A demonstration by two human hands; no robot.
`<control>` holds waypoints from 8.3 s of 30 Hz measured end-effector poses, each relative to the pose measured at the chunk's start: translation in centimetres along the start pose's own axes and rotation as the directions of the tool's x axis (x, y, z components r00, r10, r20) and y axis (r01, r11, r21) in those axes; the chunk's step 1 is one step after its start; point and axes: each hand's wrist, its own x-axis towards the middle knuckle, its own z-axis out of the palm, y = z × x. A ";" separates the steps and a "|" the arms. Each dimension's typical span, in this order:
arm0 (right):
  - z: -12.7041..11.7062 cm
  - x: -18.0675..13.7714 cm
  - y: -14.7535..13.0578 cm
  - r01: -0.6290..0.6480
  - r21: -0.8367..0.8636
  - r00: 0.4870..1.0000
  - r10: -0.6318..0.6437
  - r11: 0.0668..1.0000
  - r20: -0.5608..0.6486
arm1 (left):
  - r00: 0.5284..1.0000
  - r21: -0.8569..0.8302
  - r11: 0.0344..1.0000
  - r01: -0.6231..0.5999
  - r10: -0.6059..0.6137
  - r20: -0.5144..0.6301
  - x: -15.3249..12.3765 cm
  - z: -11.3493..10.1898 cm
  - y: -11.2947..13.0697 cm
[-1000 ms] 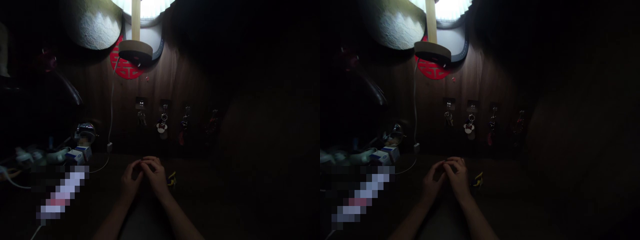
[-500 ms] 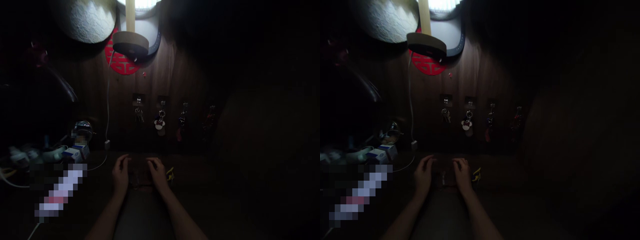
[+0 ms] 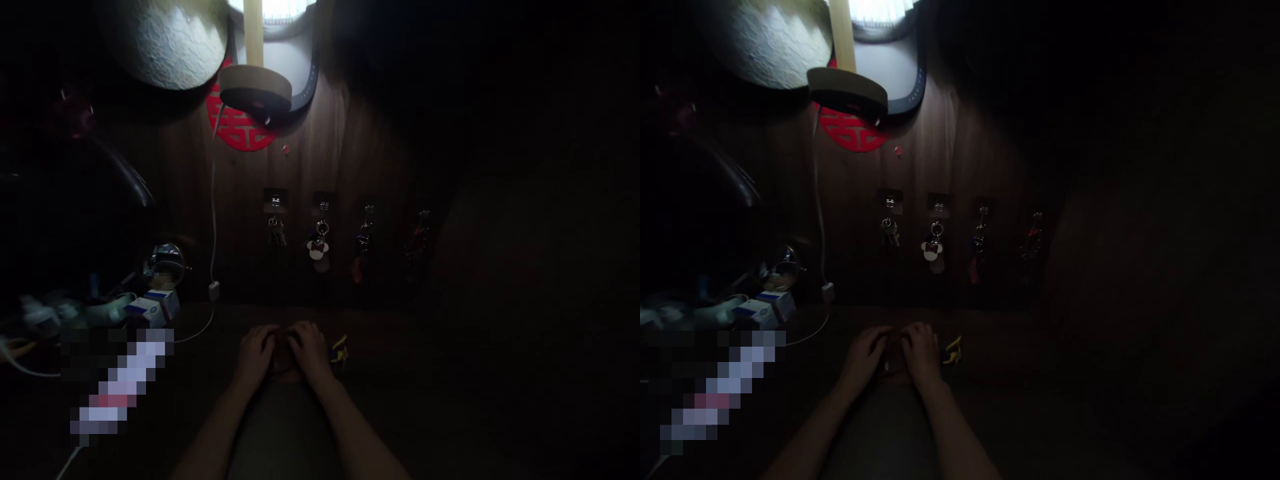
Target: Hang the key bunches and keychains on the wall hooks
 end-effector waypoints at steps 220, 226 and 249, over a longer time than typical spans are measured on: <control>-5.5 0.8 0.2 -0.156 0.636 0.975 0.220 0.756 -0.023 | 0.998 -0.087 0.995 -0.040 0.037 -0.041 -0.6 -0.5 1.7; -3.5 0.6 -1.4 -0.196 0.787 0.971 0.228 0.585 0.073 | 0.998 -0.095 0.994 -0.059 0.056 -0.027 -0.6 -0.2 1.7; -2.5 -0.2 -0.4 -0.120 0.809 0.983 0.184 0.576 0.015 | 0.994 -0.188 0.982 -0.004 0.025 0.110 -0.5 -0.3 2.1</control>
